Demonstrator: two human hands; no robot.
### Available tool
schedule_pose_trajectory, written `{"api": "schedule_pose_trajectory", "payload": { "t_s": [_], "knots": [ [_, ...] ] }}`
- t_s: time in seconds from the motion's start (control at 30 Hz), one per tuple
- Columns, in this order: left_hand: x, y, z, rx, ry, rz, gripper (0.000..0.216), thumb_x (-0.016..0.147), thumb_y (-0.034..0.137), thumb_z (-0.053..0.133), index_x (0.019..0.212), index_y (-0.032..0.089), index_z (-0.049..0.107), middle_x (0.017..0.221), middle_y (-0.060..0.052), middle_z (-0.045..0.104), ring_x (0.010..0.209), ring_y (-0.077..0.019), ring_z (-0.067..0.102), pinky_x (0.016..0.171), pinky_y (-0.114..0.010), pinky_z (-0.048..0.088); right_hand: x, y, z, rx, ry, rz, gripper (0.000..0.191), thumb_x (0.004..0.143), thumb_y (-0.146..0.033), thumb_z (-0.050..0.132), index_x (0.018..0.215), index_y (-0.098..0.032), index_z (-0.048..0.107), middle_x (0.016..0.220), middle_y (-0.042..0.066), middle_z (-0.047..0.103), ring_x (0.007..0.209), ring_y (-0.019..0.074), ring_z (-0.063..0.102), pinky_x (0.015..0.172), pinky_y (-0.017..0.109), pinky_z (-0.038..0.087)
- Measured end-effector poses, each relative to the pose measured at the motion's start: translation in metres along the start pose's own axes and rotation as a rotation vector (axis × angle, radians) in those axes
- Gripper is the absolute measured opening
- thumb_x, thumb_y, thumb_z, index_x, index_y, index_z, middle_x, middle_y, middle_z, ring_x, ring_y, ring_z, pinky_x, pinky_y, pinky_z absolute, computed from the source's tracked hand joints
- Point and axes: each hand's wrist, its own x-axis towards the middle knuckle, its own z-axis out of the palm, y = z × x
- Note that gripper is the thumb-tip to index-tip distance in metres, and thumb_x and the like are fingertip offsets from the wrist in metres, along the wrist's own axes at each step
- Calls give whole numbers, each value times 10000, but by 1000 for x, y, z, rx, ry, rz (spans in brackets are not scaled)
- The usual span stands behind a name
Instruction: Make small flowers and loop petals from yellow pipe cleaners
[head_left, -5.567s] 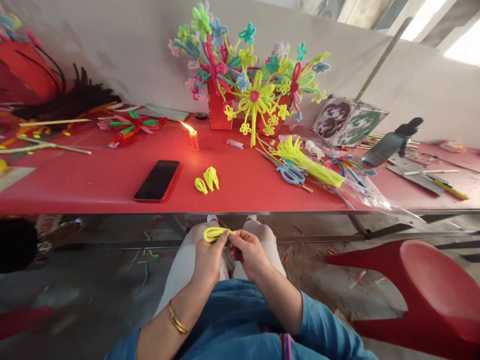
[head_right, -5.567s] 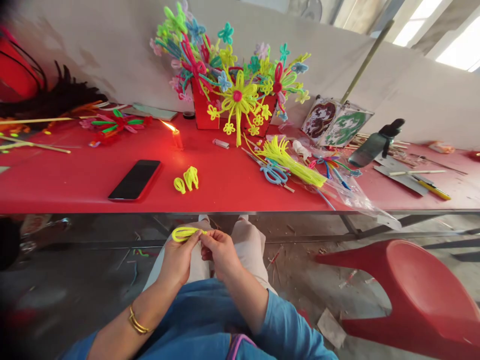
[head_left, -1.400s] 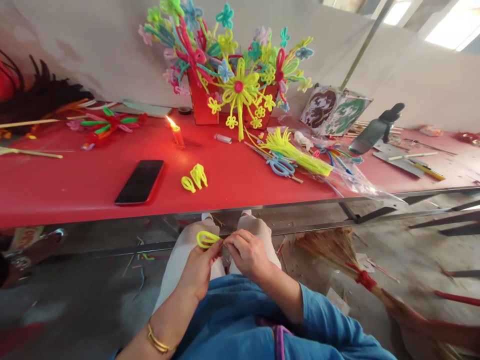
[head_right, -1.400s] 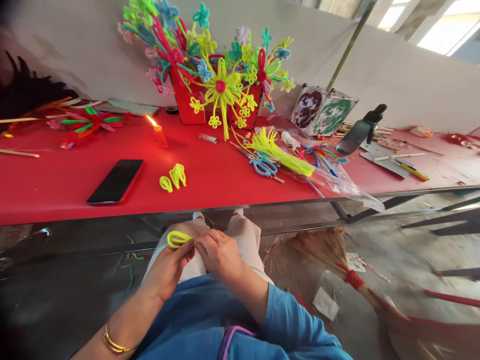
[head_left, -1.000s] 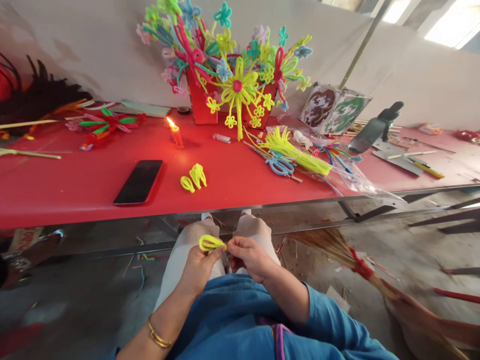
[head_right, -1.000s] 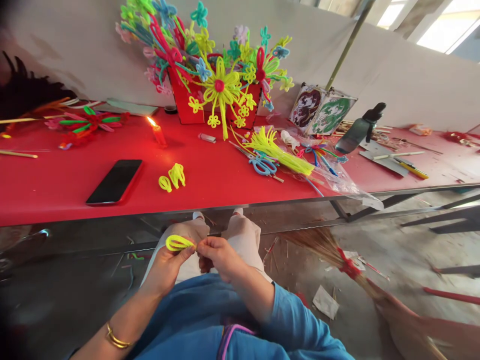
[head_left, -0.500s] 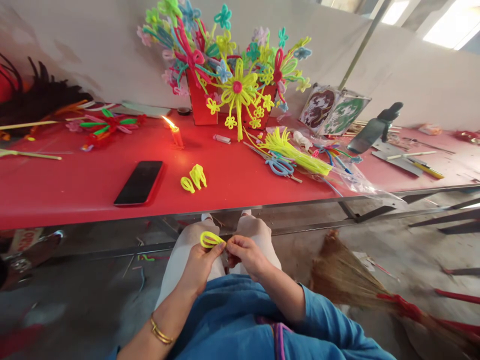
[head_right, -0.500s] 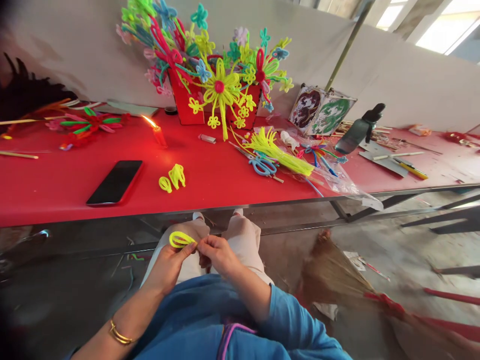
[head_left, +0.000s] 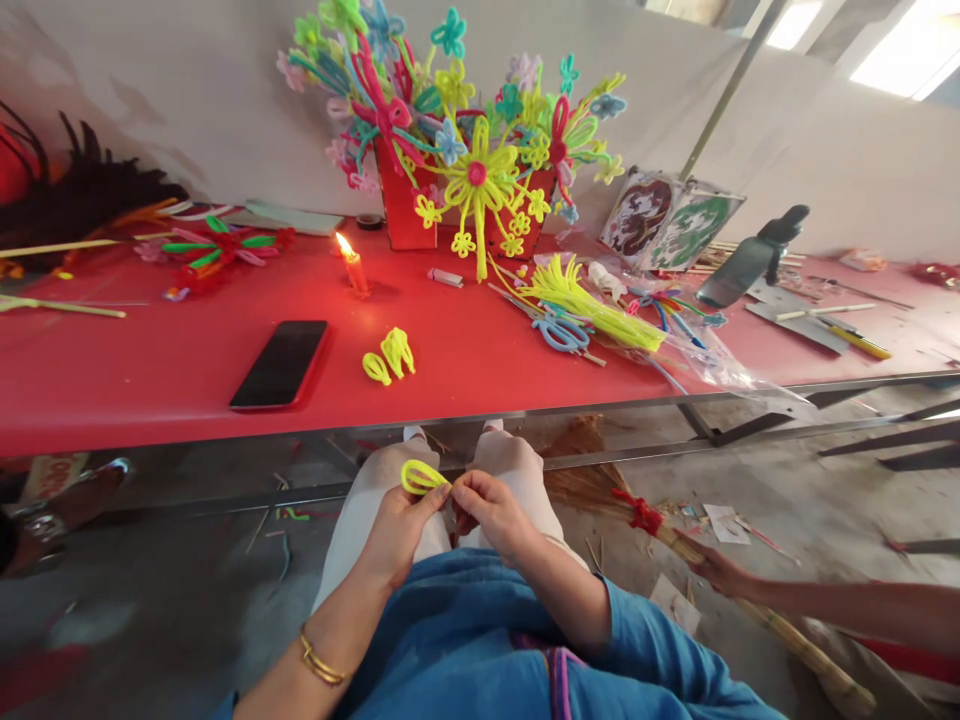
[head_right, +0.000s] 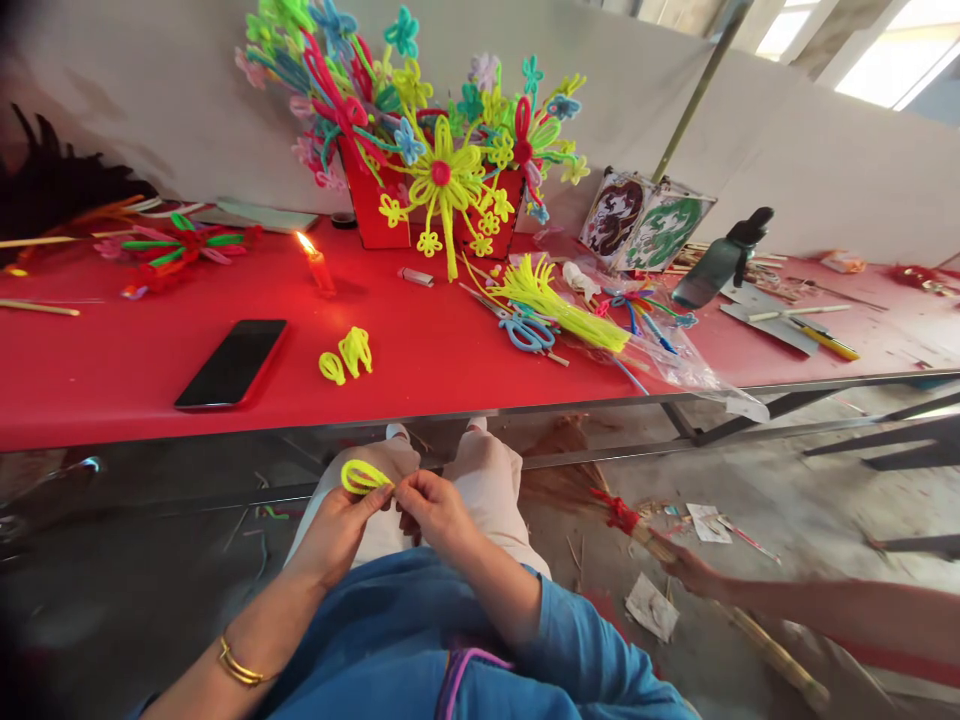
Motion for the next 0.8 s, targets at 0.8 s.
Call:
{"api": "schedule_pose_trajectory", "payload": {
  "t_s": [0.8],
  "knots": [
    [3,-12,-4,-38,-47,-15,180,657,319,635,601,153,596,557,12,579,579,-136,514,586,-244,414,-1,-3,1,78,-14,32,301,679,-435,575,623,-150,496,508,-44,475,395,53,425,387,183,314]
  ]
}}
